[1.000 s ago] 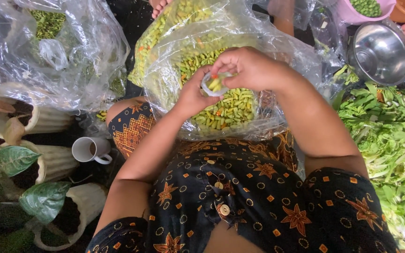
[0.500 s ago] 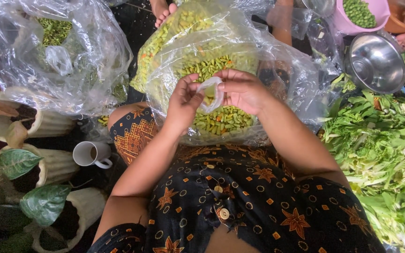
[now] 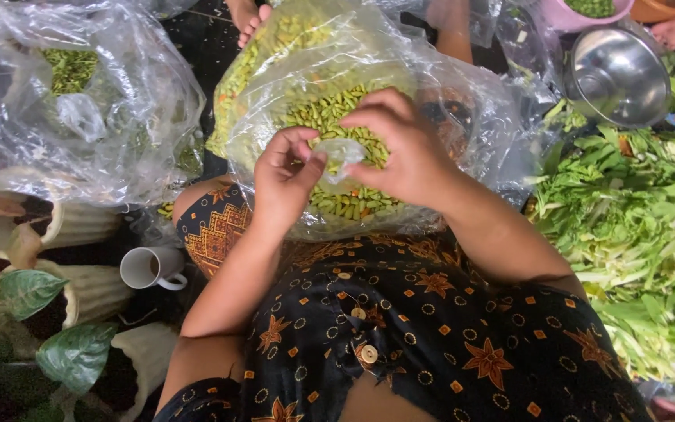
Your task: The person scoops green vegetables from a large plastic bag into smaller clear plastic bags using their hands. They then tie the smaller bags shut and place them aside.
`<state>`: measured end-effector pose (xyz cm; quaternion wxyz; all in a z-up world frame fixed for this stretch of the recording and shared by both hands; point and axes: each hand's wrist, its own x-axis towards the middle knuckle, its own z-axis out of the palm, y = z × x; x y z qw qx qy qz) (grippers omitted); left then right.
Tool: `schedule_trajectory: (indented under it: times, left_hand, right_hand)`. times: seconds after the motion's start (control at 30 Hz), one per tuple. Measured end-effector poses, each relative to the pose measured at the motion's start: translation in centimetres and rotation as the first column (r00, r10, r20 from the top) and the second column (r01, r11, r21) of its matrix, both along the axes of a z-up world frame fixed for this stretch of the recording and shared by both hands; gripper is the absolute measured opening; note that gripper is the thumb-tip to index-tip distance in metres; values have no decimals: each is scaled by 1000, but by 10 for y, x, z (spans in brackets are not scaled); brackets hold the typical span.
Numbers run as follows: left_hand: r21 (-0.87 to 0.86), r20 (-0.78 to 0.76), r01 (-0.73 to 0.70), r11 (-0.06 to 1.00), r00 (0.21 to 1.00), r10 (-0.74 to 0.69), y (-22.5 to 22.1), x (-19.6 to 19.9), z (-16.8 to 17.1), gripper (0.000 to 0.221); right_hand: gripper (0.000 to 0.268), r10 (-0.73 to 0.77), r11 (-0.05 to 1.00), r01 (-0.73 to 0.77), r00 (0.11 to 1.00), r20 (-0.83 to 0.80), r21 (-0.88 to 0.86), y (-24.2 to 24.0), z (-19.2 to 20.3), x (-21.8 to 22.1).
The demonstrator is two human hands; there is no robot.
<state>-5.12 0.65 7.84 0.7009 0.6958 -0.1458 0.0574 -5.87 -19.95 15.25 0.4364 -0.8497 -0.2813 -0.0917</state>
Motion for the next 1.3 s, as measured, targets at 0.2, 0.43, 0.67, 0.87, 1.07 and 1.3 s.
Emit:
schedule_trajectory:
  times: [0.2, 0.43, 0.67, 0.87, 1.07, 1.3]
  left_hand:
    - [-49, 350, 6, 999, 937, 11, 9, 7, -40, 58]
    - [319, 298, 143, 937, 923, -242, -4, 26, -76, 89]
    - [122, -56, 486, 865, 874, -483, 4, 25, -107, 3]
    - [300, -27, 468, 832, 875, -483, -3, 30, -93, 11]
    - [603, -120, 441, 665, 874, -471, -15, 28, -71, 17]
    - [656, 42, 367, 660, 855, -517, 8, 28, -34, 9]
  right_hand:
    - [49, 24, 922, 38, 987, 157, -385, 23, -55, -3]
    - [13, 167, 971, -147, 981, 94, -188, 33, 0, -13]
    - [19, 24, 989, -24, 1000, 2, 148, -26, 26, -5]
    - [11, 120, 975, -170, 944, 307, 142, -1, 19, -29]
    - [43, 122, 694, 15, 983, 138, -720, 11, -13, -23]
    - [15, 3, 717, -141, 980, -200, -683, -53, -9, -9]
